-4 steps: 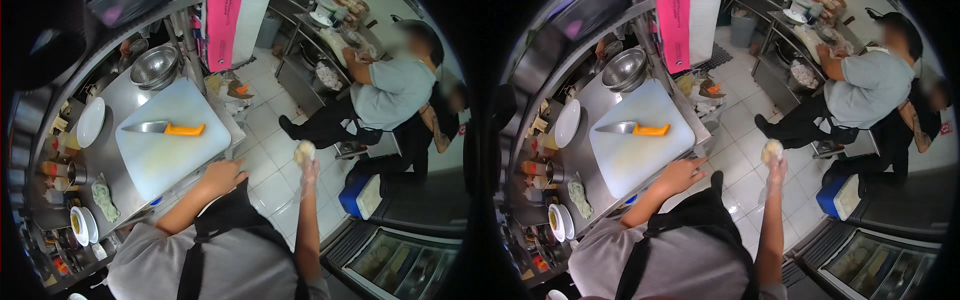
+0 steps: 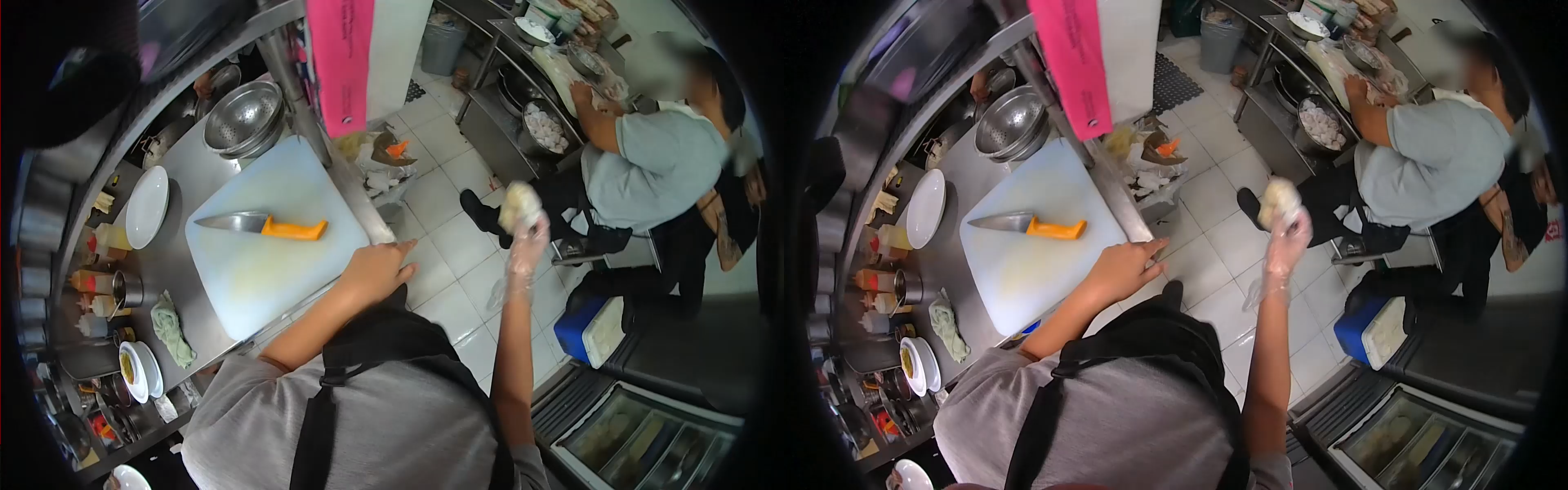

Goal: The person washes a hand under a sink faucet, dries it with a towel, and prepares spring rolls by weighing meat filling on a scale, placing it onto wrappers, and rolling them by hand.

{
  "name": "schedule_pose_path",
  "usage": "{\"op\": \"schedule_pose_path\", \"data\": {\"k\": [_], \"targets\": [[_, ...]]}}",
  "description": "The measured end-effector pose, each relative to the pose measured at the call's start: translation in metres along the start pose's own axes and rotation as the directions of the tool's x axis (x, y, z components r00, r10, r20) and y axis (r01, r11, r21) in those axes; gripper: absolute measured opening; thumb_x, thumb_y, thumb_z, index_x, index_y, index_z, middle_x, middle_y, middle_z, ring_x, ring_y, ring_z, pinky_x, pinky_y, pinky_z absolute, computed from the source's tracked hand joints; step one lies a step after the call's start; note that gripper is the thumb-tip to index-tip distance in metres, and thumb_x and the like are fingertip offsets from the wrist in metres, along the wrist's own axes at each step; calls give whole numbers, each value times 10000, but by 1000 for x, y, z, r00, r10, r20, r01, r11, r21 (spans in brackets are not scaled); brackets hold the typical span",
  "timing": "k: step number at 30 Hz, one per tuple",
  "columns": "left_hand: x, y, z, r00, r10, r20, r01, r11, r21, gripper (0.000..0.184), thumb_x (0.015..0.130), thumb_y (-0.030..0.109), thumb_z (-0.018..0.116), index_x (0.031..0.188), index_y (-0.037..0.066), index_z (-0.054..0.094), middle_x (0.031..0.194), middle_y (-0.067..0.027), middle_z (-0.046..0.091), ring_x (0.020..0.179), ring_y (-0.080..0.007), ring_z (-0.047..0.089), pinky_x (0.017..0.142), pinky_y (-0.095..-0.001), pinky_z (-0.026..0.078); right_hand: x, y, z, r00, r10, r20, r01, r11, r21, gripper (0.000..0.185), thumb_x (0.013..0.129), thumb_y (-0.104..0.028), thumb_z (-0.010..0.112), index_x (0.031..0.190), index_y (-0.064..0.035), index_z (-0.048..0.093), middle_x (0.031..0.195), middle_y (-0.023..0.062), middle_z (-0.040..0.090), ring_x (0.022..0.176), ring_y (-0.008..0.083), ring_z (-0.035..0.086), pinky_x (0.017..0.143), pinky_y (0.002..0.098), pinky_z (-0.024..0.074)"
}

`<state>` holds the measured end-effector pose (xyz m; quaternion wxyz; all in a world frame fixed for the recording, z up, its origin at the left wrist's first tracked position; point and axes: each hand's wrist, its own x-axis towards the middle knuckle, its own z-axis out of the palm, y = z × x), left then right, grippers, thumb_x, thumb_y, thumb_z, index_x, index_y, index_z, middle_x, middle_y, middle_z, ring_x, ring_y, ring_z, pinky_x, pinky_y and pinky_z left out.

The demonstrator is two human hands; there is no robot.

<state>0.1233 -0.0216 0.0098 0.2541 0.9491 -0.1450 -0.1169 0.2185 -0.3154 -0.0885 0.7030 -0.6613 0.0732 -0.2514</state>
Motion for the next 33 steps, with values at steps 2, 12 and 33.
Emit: {"op": "schedule_pose_path", "data": {"k": [2, 12, 33], "targets": [[10, 14, 5, 998, -33, 44, 36, 998, -56, 464, 933, 354, 579, 1307, 79, 580, 963, -146, 721, 886, -343, 678, 781, -439, 531, 32, -45, 3, 996, -91, -19, 92, 990, 109, 364, 891, -61, 699, 1199, 28, 525, 1167, 104, 585, 1071, 177, 560, 966, 342, 459], [169, -21, 22, 935, -354, -28, 355, 935, 3, 425, 919, 345, 587, 1266, 100, 607, 993, -170, 708, 923, -364, 667, 794, -462, 524, 71, 130, 195, 670, -27, 741, 347, 895, -281, 722, 807, -205, 720, 1410, 25, 398, 1368, 238, 469, 1289, 354, 444, 1090, 445, 346], [479, -242, 100, 603, -797, -46, 775, 598, -203, 464, 818, 349, 623, 1190, 78, 674, 1163, -224, 659, 1104, -380, 616, 940, -466, 493, 545, 214, 339, 234, 382, 894, -5, 920, -391, 390, 927, -252, 616, 1272, -69, 601, 1058, 69, 677, 972, 155, 643, 858, 300, 515]]}}
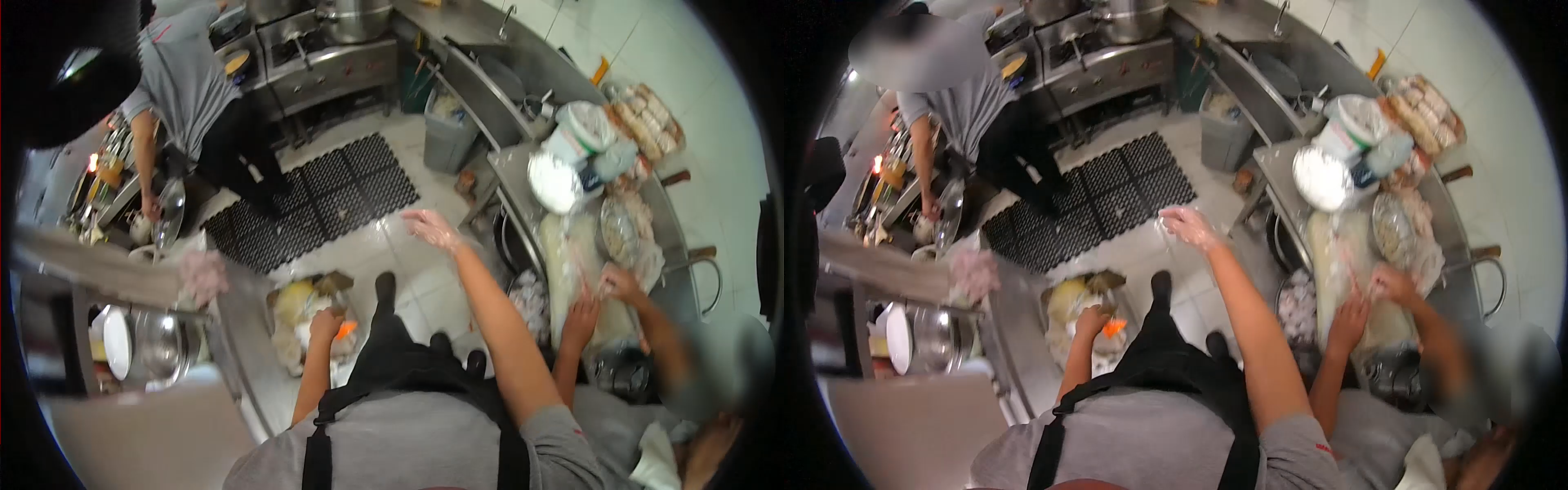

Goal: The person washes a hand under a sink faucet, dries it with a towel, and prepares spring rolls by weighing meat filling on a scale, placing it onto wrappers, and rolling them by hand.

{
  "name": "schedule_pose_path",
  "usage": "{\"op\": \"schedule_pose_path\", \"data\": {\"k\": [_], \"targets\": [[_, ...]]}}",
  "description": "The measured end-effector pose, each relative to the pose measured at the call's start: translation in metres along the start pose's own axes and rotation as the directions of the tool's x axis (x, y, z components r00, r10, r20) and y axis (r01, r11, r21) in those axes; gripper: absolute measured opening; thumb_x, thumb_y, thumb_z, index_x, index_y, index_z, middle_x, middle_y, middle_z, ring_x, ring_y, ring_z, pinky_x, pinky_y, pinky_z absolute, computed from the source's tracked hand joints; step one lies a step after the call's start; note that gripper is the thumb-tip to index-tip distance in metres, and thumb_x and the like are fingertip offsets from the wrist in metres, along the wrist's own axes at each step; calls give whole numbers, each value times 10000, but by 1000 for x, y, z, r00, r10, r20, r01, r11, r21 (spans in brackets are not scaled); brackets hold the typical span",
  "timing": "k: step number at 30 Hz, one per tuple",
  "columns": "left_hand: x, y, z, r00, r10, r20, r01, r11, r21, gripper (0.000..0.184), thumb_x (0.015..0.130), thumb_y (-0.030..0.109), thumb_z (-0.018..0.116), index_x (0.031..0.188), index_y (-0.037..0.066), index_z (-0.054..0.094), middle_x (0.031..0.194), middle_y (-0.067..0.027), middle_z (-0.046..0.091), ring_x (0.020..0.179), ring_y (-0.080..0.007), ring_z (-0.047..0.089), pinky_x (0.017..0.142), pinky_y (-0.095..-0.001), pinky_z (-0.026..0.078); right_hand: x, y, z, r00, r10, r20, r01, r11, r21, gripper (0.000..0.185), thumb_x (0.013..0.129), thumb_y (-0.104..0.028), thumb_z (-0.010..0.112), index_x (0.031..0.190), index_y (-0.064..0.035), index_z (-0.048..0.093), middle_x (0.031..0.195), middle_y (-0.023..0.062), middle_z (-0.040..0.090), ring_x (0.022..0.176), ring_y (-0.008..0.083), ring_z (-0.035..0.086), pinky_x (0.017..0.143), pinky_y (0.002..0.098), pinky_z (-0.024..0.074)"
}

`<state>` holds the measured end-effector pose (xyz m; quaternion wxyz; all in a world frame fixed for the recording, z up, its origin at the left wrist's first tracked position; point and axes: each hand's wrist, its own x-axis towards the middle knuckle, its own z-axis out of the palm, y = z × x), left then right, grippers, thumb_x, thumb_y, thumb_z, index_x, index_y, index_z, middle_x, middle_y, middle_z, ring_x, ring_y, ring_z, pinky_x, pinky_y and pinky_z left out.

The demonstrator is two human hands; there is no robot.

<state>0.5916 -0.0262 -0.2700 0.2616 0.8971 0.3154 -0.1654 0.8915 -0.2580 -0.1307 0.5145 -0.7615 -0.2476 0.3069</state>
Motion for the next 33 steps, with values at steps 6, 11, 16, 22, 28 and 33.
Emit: {"op": "schedule_pose_path", "data": {"k": [6, 11, 16, 22, 28, 33], "targets": [[175, 144, -107, 880, 407, -244, -426, 905, -27, 469, 784, 200, 700, 1220, 40, 629, 1163, -223, 608, 1109, -389, 565, 972, -448, 465, 5, -49, -120, 892, 87, -443, 289, 643, 709, 370, 992, -213, 575, 1322, -48, 539, 1099, 93, 643, 946, 171, 640, 837, 345, 549], [321, 361, -204, 467, 821, -329, -829, 536, 161, 443, 781, 90, 660, 1220, 74, 607, 1208, -193, 545, 1121, -377, 518, 998, -428, 434, -28, -82, -206, 717, 92, -691, 565, 505, 653, 342, 985, -234, 576, 1282, -66, 547, 1042, 72, 656, 878, 180, 630, 788, 359, 546], [411, 597, -244, 109, 969, -222, -915, 186, 359, 498, 792, 103, 638, 1281, 102, 543, 1396, -168, 476, 1358, -359, 388, 1124, -474, 333, -42, -108, -269, 419, 98, -903, 790, 451, 415, 280, 991, -269, 579, 1192, -74, 573, 952, 44, 615, 826, 157, 564, 745, 333, 491], [500, 727, -237, 181, 974, -134, -692, 223, 687, 760, 759, 211, 700, 1442, 51, 406, 1507, -167, 369, 1446, -345, 266, 1146, -612, 194, 15, -113, -325, 198, 86, -976, 796, 567, 211, 242, 1006, -268, 558, 1157, -79, 573, 909, 27, 596, 808, 147, 533, 721, 331, 456], [579, 846, -251, 163, 981, -107, -581, 184, 793, 643, 878, 234, 537, 1458, 7, 380, 1531, -144, 357, 1457, -297, 264, 1174, -553, 184, 85, -150, -354, 197, 13, -980, 623, 770, 136, 221, 1005, -270, 561, 1104, -74, 579, 880, 40, 579, 786, 168, 552, 726, 365, 493], [678, 967, -238, 22, 998, -52, -272, 57, 961, 532, 961, 231, 386, 1439, 2, 424, 1517, -111, 403, 1465, -232, 261, 1226, -444, 52, 122, -145, -375, 16, 40, -999, 518, 854, 42, 267, 1010, -303, 541, 1068, -45, 585, 894, 86, 580, 770, 193, 571, 714, 372, 512]]}}
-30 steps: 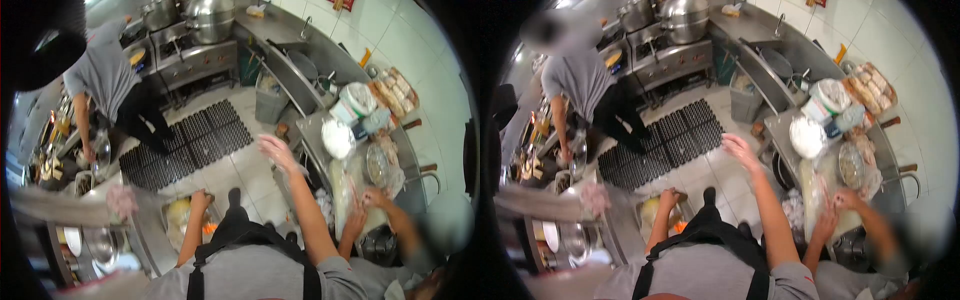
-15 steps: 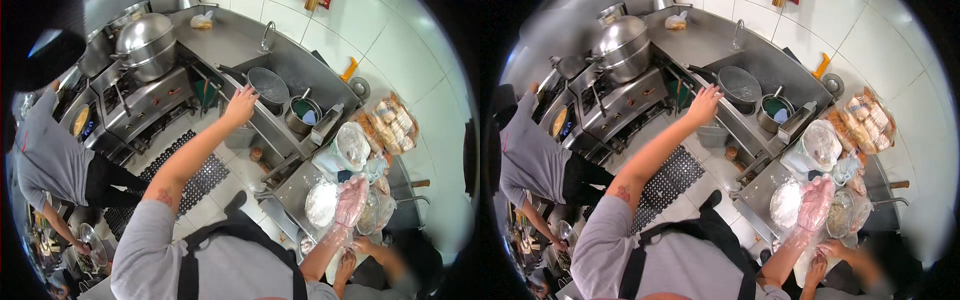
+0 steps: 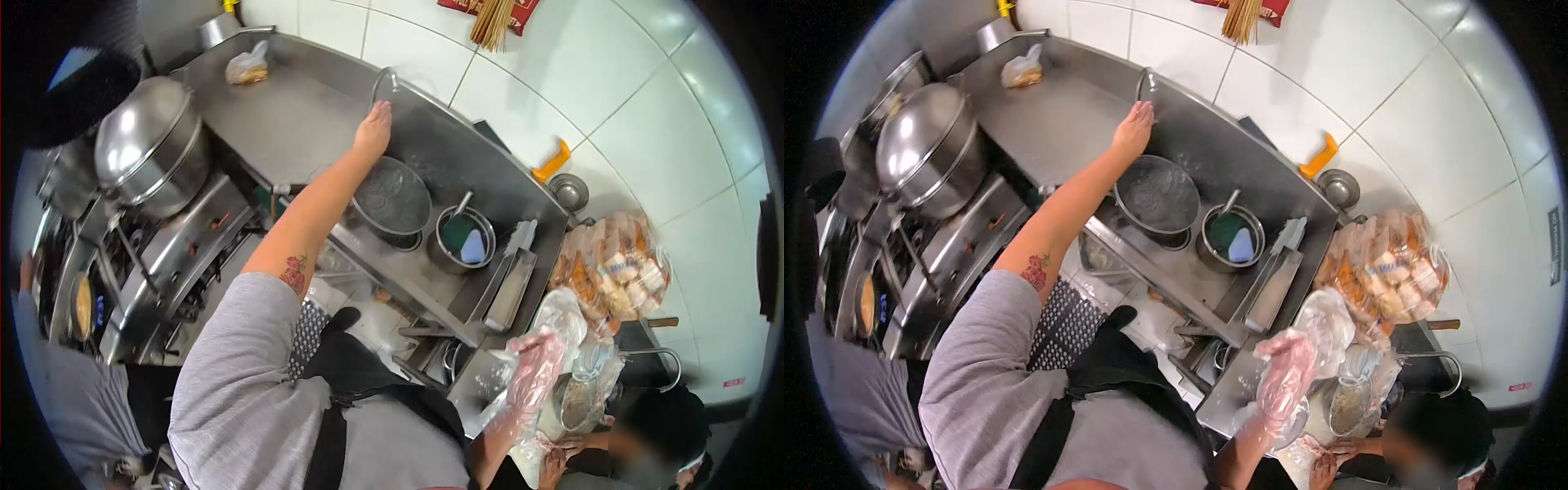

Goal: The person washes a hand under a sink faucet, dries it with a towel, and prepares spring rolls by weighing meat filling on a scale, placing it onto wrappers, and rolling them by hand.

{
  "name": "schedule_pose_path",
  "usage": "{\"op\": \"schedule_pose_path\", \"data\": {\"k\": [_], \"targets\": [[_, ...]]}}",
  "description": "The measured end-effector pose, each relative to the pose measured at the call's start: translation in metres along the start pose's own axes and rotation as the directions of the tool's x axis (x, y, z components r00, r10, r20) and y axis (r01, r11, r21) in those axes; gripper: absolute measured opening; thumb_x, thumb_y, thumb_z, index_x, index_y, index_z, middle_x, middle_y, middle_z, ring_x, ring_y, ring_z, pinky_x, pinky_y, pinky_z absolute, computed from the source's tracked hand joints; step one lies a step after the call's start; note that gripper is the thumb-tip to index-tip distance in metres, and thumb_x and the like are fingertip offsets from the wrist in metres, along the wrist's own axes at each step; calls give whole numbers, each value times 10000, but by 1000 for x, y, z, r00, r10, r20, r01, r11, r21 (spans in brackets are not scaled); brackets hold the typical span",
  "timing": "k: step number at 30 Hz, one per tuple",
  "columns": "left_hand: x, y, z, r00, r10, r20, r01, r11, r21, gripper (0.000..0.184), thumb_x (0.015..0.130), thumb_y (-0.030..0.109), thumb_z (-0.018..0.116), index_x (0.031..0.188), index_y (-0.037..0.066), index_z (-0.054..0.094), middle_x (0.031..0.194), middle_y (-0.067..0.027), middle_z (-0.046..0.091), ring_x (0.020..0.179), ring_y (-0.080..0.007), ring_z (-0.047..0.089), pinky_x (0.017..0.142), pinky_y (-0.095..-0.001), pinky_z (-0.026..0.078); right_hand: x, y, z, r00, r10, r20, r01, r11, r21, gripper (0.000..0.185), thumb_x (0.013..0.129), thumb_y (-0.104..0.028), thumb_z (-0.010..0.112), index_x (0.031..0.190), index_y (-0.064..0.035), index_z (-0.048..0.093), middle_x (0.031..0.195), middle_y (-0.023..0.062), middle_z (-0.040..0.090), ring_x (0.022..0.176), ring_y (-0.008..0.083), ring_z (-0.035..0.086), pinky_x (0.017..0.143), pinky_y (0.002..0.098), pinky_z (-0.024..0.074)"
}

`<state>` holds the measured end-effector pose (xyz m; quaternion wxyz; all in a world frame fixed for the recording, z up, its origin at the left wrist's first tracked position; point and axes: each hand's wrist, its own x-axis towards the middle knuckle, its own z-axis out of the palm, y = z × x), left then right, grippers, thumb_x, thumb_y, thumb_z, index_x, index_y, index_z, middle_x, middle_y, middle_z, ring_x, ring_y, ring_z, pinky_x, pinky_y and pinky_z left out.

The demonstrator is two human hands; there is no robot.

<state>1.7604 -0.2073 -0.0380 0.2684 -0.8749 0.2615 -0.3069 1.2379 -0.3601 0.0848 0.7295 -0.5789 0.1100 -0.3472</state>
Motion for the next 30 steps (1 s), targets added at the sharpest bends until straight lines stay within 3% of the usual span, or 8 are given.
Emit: {"op": "schedule_pose_path", "data": {"k": [7, 10, 13, 16, 17, 19, 20, 30], "targets": [[39, -1, 23, 831, 189, 523, -272, 958, 87, 483, 1000, 252, 359, 1382, 4, 521, 1485, -151, 456, 1404, -321, 374, 1203, -499, 96, 28, 25, 34, 956, 4, -292, -11, 1000, -22, 268, 988, -288, 586, 1136, -65, 581, 955, 48, 575, 848, 180, 566, 758, 382, 516], [20, -10, 24, 847, 266, 459, -257, 963, -83, 523, 966, 319, 465, 1359, -19, 536, 1442, -162, 499, 1394, -353, 381, 1197, -500, 123, 36, 39, 46, 973, -58, -225, 59, 998, -2, 254, 989, -262, 583, 1159, -75, 576, 1043, 53, 569, 902, 173, 555, 793, 376, 505], [11, -1, 24, 1000, 10, 21, -4, 959, -285, 494, 876, 279, 625, 1303, 33, 599, 1264, -162, 625, 1320, -320, 452, 1158, -486, 225, 44, 46, 59, 984, -54, -169, 62, 997, 41, 262, 989, -260, 583, 1177, -77, 575, 1054, 59, 575, 904, 180, 558, 794, 375, 502], [15, 14, 39, 959, 262, 107, -18, 434, -901, 307, 832, 137, 657, 1136, 95, 637, 1018, -112, 631, 1046, -260, 598, 911, -444, 471, 44, 48, 67, 950, -103, -294, 99, 995, -27, 249, 994, -268, 580, 1147, -73, 587, 1006, 47, 579, 878, 169, 562, 786, 364, 502], [20, 26, 54, 920, 290, 264, 256, 66, -965, 236, 830, 110, 661, 1063, 115, 628, 927, -88, 613, 929, -241, 593, 813, -412, 474, 43, 48, 65, 929, -125, -347, 107, 992, -71, 247, 994, -271, 580, 1140, -72, 589, 997, 45, 580, 867, 166, 562, 785, 361, 502], [29, 58, 91, 736, 501, 456, 677, -564, -473, 149, 825, 56, 670, 919, 156, 610, 747, -39, 578, 693, -204, 584, 616, -347, 481, 42, 39, 72, 880, -103, -464, 57, 992, -112, 265, 991, -295, 580, 1112, -60, 595, 942, 41, 590, 829, 152, 566, 770, 339, 502], [27, 47, 64, 699, 482, 529, 707, -578, -408, 236, 862, 64, 648, 767, 187, 470, 635, 16, 450, 468, -132, 438, 412, -301, 334, 42, 36, 75, 845, -118, -521, 39, 986, -159, 275, 989, -310, 579, 1090, -55, 597, 926, 49, 593, 814, 153, 565, 757, 334, 503], [23, 84, 74, 615, 572, 543, 520, -812, 266, 420, 984, 318, 377, 590, 203, 288, 537, 53, 224, 414, -112, 170, 385, -293, 115, 9, 22, 59, 719, -233, -655, 59, 959, -277, 261, 1015, -312, 529, 1061, -62, 586, 887, 17, 565, 813, 138, 549, 768, 321, 487]]}}
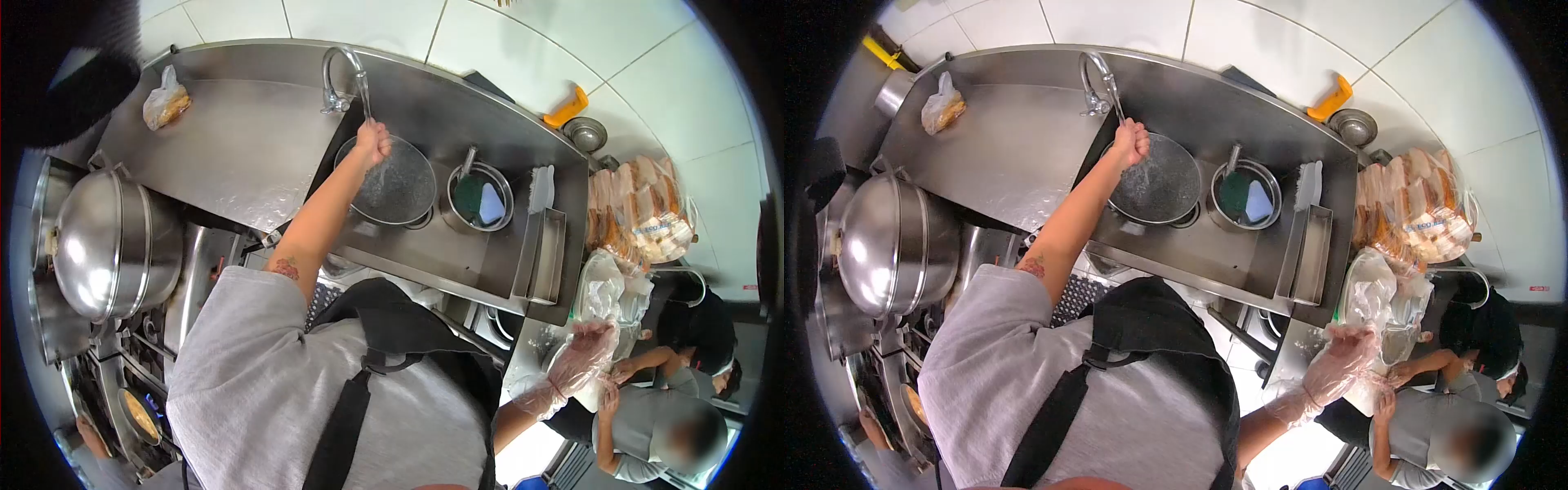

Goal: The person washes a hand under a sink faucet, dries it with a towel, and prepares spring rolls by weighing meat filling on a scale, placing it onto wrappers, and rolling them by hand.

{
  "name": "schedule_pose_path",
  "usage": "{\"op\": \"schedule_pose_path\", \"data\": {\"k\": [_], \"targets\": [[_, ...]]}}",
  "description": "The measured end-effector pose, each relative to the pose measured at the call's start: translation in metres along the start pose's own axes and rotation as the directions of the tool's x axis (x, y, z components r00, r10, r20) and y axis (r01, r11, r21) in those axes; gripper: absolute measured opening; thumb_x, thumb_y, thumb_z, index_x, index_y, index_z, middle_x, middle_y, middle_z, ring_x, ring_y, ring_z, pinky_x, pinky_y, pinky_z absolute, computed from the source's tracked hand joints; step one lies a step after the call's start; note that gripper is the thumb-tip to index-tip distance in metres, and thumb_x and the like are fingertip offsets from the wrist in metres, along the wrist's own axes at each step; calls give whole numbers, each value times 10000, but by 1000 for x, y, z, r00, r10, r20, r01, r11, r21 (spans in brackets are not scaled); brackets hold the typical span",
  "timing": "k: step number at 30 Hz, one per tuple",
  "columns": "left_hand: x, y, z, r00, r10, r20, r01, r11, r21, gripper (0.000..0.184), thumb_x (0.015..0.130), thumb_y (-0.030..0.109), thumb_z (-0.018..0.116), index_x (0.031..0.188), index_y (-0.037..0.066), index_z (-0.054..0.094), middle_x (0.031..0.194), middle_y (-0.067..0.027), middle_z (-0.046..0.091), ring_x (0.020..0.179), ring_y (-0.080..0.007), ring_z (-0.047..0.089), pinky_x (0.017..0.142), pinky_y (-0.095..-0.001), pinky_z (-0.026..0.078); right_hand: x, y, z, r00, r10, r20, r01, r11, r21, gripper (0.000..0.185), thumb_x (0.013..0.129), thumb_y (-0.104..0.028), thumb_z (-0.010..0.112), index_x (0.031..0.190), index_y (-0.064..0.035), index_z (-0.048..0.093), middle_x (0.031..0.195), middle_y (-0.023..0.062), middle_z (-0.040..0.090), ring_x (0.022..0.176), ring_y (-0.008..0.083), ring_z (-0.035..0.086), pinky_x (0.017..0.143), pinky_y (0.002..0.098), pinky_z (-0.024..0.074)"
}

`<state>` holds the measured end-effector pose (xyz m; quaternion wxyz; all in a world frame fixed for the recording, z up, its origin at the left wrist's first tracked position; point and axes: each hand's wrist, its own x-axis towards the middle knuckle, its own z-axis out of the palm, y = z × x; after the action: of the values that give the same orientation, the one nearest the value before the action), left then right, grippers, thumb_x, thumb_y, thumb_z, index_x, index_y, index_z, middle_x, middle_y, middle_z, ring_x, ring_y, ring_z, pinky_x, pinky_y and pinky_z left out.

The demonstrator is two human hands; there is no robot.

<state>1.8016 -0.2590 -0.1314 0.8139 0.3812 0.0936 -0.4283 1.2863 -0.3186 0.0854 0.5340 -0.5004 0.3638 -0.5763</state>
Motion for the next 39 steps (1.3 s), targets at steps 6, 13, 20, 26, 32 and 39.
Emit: {"op": "schedule_pose_path", "data": {"k": [6, 13, 20, 26, 32, 39], "targets": [[9, -14, -10, 964, 143, -226, -161, 985, -65, 287, 955, 149, 421, 674, 170, 368, 560, 24, 289, 452, -129, 261, 419, -300, 203, -4, -1, -17, 999, -26, -26, 24, 996, -90, 249, 1013, -305, 533, 1045, -64, 586, 855, 15, 565, 813, 131, 545, 755, 310, 473], [29, -22, -56, 999, -54, -9, 48, 942, -332, 164, 929, 50, 486, 808, 143, 427, 631, 13, 381, 522, -137, 392, 474, -288, 328, 1, -7, -2, 992, -31, -122, 14, 991, -136, 227, 991, -286, 551, 1002, -62, 587, 815, 18, 550, 768, 126, 522, 749, 294, 451], [1, -31, -23, 969, 36, -243, -68, 990, -125, 345, 746, -172, 613, 861, 126, 482, 663, 14, 441, 492, -142, 466, 407, -266, 335, 4, -10, 15, 991, -74, -113, 41, 962, -269, 236, 1000, -285, 525, 994, -58, 588, 811, 17, 547, 752, 127, 519, 760, 298, 443], [0, -29, -33, 978, 3, -207, 12, 997, 72, 283, 813, -115, 617, 847, 129, 477, 624, 27, 388, 446, -106, 396, 370, -233, 238, 3, -12, 8, 983, -108, -149, 49, 934, -353, 236, 1001, -286, 525, 969, -58, 575, 783, 16, 545, 739, 129, 522, 759, 300, 440], [-7, -26, -33, 968, -212, -133, 189, 968, -165, 383, 1018, 175, 425, 649, 154, 322, 528, 49, 245, 401, -98, 245, 356, -272, 169, 3, -14, 6, 963, -156, -218, 71, 933, -353, 243, 1007, -283, 512, 957, -52, 566, 765, 25, 551, 724, 126, 531, 747, 289, 437], [-9, -33, -28, 929, -122, -350, 113, 993, -46, 193, 927, 16, 517, 816, 151, 437, 702, -23, 467, 500, -144, 466, 411, -294, 382, -4, -13, 1, 967, -186, -176, 99, 904, -417, 245, 1011, -271, 499, 938, -48, 570, 761, 24, 542, 719, 120, 531, 739, 282, 435]]}}
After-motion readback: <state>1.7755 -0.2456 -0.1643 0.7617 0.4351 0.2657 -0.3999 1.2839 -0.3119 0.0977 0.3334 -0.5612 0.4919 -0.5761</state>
